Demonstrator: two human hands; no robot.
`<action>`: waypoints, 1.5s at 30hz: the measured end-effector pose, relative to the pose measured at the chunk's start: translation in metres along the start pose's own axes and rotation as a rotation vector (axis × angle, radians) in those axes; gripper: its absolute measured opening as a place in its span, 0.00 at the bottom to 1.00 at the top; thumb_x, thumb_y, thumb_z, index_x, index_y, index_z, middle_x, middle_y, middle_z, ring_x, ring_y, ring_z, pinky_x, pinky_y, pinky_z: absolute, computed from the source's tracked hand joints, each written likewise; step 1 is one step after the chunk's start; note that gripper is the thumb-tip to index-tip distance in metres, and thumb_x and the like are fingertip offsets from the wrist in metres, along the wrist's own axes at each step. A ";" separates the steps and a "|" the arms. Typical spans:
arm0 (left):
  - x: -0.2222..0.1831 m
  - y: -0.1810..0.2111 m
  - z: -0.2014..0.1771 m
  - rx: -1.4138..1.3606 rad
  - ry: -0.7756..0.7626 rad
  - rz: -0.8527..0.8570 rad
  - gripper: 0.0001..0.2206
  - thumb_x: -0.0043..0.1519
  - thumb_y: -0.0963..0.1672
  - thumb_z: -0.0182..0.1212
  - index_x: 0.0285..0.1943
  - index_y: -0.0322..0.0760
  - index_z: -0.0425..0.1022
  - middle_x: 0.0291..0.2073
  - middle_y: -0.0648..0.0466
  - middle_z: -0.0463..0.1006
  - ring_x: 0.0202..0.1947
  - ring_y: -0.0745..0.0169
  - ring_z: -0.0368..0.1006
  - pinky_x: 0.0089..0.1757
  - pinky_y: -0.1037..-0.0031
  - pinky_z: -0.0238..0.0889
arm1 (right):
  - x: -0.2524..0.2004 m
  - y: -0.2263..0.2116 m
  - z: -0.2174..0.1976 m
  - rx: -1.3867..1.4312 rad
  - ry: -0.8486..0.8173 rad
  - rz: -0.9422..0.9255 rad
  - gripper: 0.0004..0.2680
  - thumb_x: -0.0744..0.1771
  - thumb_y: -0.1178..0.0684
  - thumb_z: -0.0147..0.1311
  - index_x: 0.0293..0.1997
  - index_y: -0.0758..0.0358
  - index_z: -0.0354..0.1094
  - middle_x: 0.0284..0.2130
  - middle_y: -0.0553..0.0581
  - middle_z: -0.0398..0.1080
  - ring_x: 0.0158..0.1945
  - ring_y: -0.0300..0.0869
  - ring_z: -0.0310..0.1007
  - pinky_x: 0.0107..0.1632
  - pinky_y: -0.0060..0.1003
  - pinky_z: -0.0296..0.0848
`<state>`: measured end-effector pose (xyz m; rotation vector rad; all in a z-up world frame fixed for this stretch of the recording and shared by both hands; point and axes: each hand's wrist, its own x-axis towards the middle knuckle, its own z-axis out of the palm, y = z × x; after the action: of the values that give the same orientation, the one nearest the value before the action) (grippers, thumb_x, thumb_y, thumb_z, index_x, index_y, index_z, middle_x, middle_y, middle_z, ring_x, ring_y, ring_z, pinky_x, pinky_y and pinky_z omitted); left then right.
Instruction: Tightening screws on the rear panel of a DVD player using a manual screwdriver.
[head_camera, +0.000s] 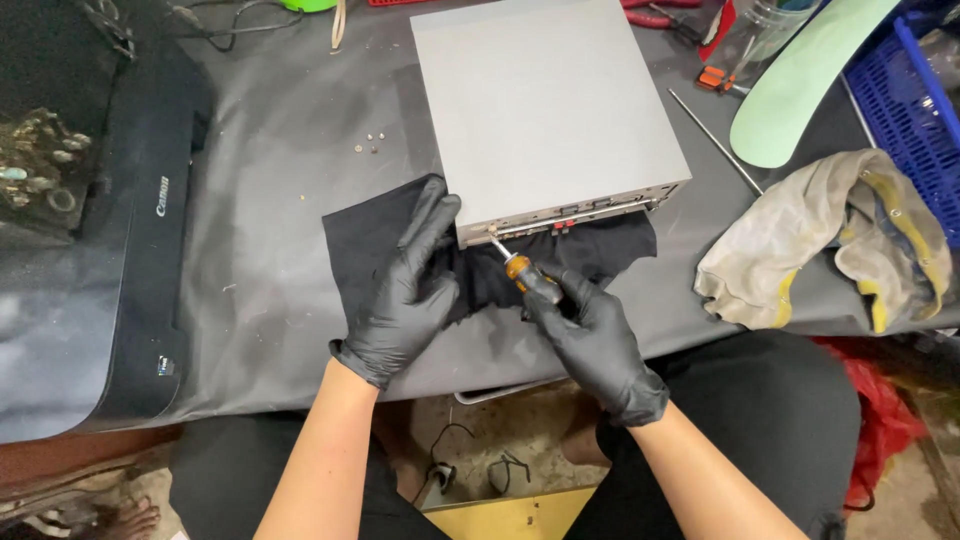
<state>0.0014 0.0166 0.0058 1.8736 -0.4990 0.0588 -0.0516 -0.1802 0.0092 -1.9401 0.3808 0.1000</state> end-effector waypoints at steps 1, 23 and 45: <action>0.001 -0.005 -0.001 0.001 -0.001 -0.005 0.35 0.52 0.35 0.48 0.73 0.46 0.59 0.74 0.46 0.51 0.73 0.44 0.44 0.67 0.59 0.42 | -0.002 -0.004 0.002 0.001 -0.003 0.004 0.10 0.65 0.48 0.55 0.47 0.56 0.75 0.34 0.60 0.78 0.42 0.40 0.77 0.46 0.36 0.75; 0.007 -0.007 -0.011 -0.154 0.032 -0.382 0.21 0.59 0.38 0.52 0.63 0.43 0.73 0.43 0.53 0.82 0.47 0.70 0.72 0.51 0.72 0.64 | 0.005 0.030 0.034 -0.432 0.233 -0.664 0.12 0.61 0.50 0.63 0.48 0.53 0.75 0.27 0.60 0.76 0.39 0.53 0.77 0.49 0.43 0.70; 0.004 -0.024 -0.005 -0.119 0.008 -0.505 0.22 0.57 0.41 0.53 0.62 0.52 0.74 0.46 0.55 0.82 0.48 0.67 0.76 0.48 0.72 0.67 | -0.006 -0.009 0.043 -0.537 0.301 -0.844 0.12 0.60 0.43 0.66 0.39 0.57 0.74 0.12 0.50 0.68 0.24 0.43 0.75 0.47 0.37 0.68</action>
<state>0.0144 0.0262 -0.0125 1.8306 -0.0126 -0.2928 -0.0502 -0.1364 0.0023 -2.4973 -0.3328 -0.7073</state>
